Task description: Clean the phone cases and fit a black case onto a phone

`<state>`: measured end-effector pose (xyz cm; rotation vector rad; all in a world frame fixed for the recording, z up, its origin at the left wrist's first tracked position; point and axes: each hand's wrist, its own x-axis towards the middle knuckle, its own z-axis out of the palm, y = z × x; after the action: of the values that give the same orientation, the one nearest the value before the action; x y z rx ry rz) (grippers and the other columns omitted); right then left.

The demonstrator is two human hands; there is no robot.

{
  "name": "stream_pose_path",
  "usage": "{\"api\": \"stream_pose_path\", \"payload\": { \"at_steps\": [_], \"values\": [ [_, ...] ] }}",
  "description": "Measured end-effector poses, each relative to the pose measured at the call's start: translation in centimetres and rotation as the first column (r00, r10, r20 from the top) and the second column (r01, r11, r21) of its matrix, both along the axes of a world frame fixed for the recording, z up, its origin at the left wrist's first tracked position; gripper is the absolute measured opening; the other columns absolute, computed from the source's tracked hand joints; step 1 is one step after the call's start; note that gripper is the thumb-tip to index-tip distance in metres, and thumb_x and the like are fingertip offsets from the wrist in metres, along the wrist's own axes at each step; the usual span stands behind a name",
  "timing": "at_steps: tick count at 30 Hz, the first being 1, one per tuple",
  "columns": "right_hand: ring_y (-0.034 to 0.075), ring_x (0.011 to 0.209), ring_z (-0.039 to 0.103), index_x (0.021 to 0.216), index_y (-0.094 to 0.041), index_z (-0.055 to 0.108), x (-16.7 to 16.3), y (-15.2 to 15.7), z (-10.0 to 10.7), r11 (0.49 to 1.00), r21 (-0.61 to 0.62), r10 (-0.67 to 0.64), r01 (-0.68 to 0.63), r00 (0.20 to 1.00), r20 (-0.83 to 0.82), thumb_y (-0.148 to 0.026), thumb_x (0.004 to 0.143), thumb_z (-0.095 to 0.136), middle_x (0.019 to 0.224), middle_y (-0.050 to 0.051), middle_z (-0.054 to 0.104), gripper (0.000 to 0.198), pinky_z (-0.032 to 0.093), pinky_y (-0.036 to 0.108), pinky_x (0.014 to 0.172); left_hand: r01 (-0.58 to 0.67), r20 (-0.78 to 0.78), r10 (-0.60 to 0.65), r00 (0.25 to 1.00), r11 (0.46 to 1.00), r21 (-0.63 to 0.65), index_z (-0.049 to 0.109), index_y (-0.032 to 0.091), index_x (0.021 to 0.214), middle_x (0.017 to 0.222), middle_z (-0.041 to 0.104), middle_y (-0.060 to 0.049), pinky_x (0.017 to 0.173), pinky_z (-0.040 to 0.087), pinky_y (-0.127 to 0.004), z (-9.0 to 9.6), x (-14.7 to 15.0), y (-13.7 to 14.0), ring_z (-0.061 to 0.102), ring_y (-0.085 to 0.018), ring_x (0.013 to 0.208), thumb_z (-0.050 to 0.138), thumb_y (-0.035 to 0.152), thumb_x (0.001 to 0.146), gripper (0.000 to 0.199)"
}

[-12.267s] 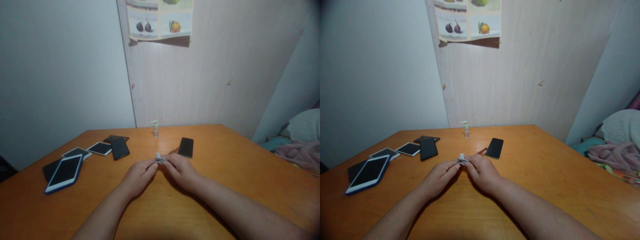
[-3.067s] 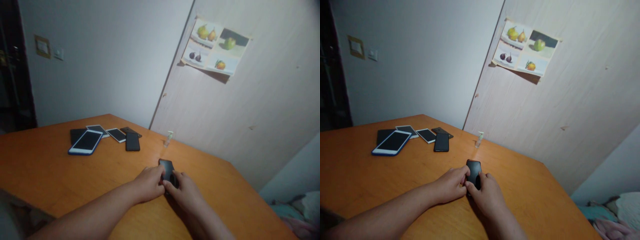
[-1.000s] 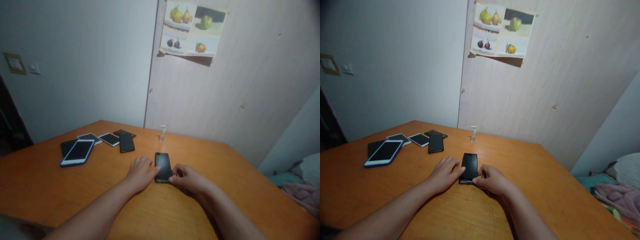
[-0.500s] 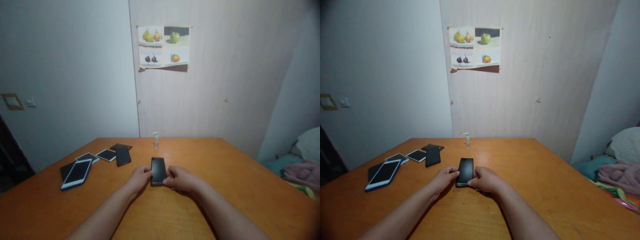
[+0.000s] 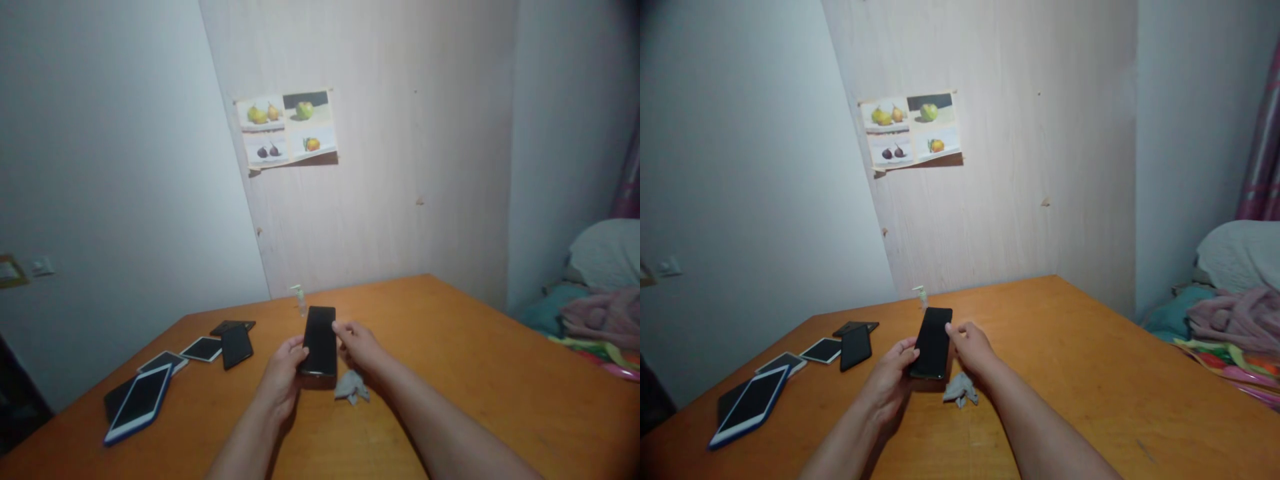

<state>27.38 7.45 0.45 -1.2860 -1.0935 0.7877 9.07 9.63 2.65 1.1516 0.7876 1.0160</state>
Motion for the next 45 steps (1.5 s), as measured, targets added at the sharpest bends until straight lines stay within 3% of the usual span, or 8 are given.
{"api": "stream_pose_path", "payload": {
  "at_steps": [3,6,9,18,32,37,40,45],
  "values": [
    [0.016,0.064,0.057,0.091,-0.019,0.062,0.4,-0.2,1.7,0.989,0.136,-0.044,0.053,0.997,-0.070,-0.070,0.085,0.050,0.073,0.002,0.063,0.052,0.043,0.026,0.057,0.107,0.113,-0.111,0.987,0.993,0.040,0.062,0.015,0.110,0.096,0.073,-0.008,0.072,0.051,-0.027,0.4,0.0,-1.3,0.068,-0.017,0.075,0.080,0.026,0.071,0.044],
    [0.020,0.082,0.061,0.096,-0.018,0.063,0.4,-1.0,3.1,0.942,0.326,-0.040,0.083,0.990,-0.135,-0.065,0.084,0.058,0.088,0.006,0.067,0.048,0.048,0.030,0.071,0.165,0.120,-0.172,0.978,0.984,0.066,0.062,0.017,0.109,0.096,0.073,-0.006,0.077,0.051,-0.027,0.6,-0.2,-2.3,0.068,-0.016,0.077,0.079,0.026,0.074,0.040],
    [0.022,0.089,0.062,0.103,-0.018,0.062,0.1,-1.9,4.0,0.917,0.397,0.038,0.030,0.986,-0.162,-0.056,0.081,0.067,0.093,0.006,0.069,0.044,0.048,0.032,0.079,0.176,0.121,-0.185,0.975,0.981,0.081,0.062,0.017,0.110,0.099,0.072,-0.007,0.079,0.051,-0.028,1.0,-0.5,-2.8,0.068,-0.017,0.082,0.079,0.026,0.076,0.040],
    [0.018,0.080,0.059,0.096,-0.017,0.066,-0.2,-3.7,6.0,0.929,0.368,-0.009,0.042,0.996,-0.090,-0.053,0.084,0.059,0.084,0.003,0.066,0.039,0.045,0.028,0.072,0.204,0.105,-0.218,0.970,0.971,0.124,0.061,0.019,0.113,0.099,0.071,-0.005,0.080,0.050,-0.027,1.5,-1.1,-3.0,0.066,-0.016,0.085,0.075,0.027,0.081,0.035],
    [0.019,0.081,0.060,0.099,-0.016,0.066,0.3,-2.6,4.5,0.961,0.276,0.013,0.038,0.983,-0.181,-0.051,0.075,0.073,0.087,0.003,0.069,0.044,0.046,0.029,0.073,0.201,0.111,-0.212,0.971,0.974,0.101,0.064,0.018,0.114,0.104,0.072,-0.007,0.081,0.051,-0.027,1.8,-1.0,-3.2,0.067,-0.017,0.087,0.076,0.028,0.081,0.037],
    [0.016,0.072,0.061,0.100,-0.017,0.065,0.3,-2.1,4.0,0.979,0.204,0.079,0.029,0.860,-0.503,-0.048,0.072,0.077,0.084,0.003,0.069,0.043,0.045,0.024,0.061,0.172,0.250,-0.187,0.950,0.982,0.083,0.067,0.015,0.119,0.117,0.070,-0.012,0.093,0.050,-0.033,2.4,-0.8,-3.9,0.065,-0.025,0.105,0.068,0.048,0.087,0.046],
    [0.017,0.076,0.063,0.095,-0.019,0.065,0.2,-1.7,3.6,0.981,0.192,0.110,0.016,0.770,-0.629,-0.042,0.072,0.079,0.086,0.004,0.071,0.036,0.048,0.025,0.063,0.193,0.265,-0.204,0.942,0.979,0.070,0.070,0.013,0.114,0.110,0.072,-0.013,0.086,0.051,-0.032,2.3,-0.7,-4.3,0.065,-0.027,0.104,0.062,0.060,0.087,0.055],
    [0.018,0.078,0.066,0.091,-0.019,0.065,-0.3,-0.9,2.1,0.987,0.157,0.128,-0.023,0.706,-0.696,-0.037,0.077,0.076,0.088,0.005,0.073,0.025,0.052,0.026,0.062,0.128,0.151,-0.155,0.976,0.976,0.176,0.069,0.012,0.118,0.106,0.074,-0.013,0.081,0.050,-0.029,2.3,-0.4,-4.7,0.066,-0.027,0.101,0.070,0.051,0.084,0.052]
  ]
}}
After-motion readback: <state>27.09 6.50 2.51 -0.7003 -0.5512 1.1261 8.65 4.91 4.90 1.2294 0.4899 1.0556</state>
